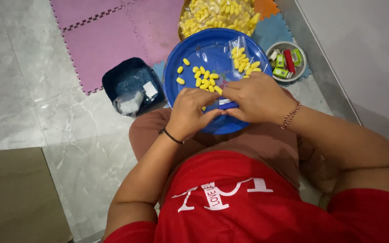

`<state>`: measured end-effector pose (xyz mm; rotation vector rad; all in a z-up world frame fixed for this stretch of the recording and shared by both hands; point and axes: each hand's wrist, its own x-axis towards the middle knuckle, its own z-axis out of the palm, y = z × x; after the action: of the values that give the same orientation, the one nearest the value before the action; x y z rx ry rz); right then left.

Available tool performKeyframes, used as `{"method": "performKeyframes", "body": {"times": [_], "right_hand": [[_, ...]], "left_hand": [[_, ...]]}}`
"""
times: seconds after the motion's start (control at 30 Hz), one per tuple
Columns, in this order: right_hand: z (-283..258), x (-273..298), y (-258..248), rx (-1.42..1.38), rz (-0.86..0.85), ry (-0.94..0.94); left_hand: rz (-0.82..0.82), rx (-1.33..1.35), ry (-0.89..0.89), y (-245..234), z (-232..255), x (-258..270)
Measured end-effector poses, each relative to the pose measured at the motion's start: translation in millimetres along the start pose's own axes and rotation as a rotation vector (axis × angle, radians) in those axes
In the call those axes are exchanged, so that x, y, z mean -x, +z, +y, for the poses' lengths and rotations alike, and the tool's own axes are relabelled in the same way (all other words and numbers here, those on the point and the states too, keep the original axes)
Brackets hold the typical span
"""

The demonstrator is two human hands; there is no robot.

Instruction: Filling small plastic bags with yellow snacks and stapling them shut.

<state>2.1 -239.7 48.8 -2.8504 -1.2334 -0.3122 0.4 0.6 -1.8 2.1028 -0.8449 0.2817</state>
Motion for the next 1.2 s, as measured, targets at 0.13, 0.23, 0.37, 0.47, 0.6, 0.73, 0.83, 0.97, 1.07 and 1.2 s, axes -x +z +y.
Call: {"method": "performKeyframes", "body": {"times": [0.13, 0.23, 0.37, 0.47, 0.6, 0.73, 0.83, 0.97, 1.07, 1.2], "right_hand": [[-2, 1, 10, -0.019, 0.011, -0.006], [-2, 3, 22, 0.033, 0.046, -0.022], [-4, -4, 22, -0.036, 0.051, 0.044], [-2, -6, 31, -0.119, 0.061, 0.110], [-5, -9, 34, -0.282, 0.053, 0.245], [-19, -8, 53, -0.350, 0.073, 0.254], [-32, -7, 84, -0.395, 0.035, 0.209], [-38, -7, 105, -0.285, 0.008, 0.189], [-42, -12, 98, -0.248, -0.013, 0.190], [-43, -12, 103, -0.203, 0.006, 0.185]], "left_hand": [[0.027, 0.017, 0.010, 11, -10, 4], [0.042, 0.014, 0.015, 13, -13, 6], [-0.080, -0.015, -0.089, -5, -6, 1], [-0.174, -0.041, -0.174, -18, -7, 2], [-0.093, -0.151, -0.318, -25, -29, 9], [0.168, 0.091, -0.421, -34, -38, 6], [0.274, 0.351, -0.444, -24, -42, 7], [0.342, 0.647, -0.484, -9, -41, 7], [0.364, 0.747, -0.510, -3, -39, 6], [0.406, 0.758, -0.567, 9, -48, 7]]}}
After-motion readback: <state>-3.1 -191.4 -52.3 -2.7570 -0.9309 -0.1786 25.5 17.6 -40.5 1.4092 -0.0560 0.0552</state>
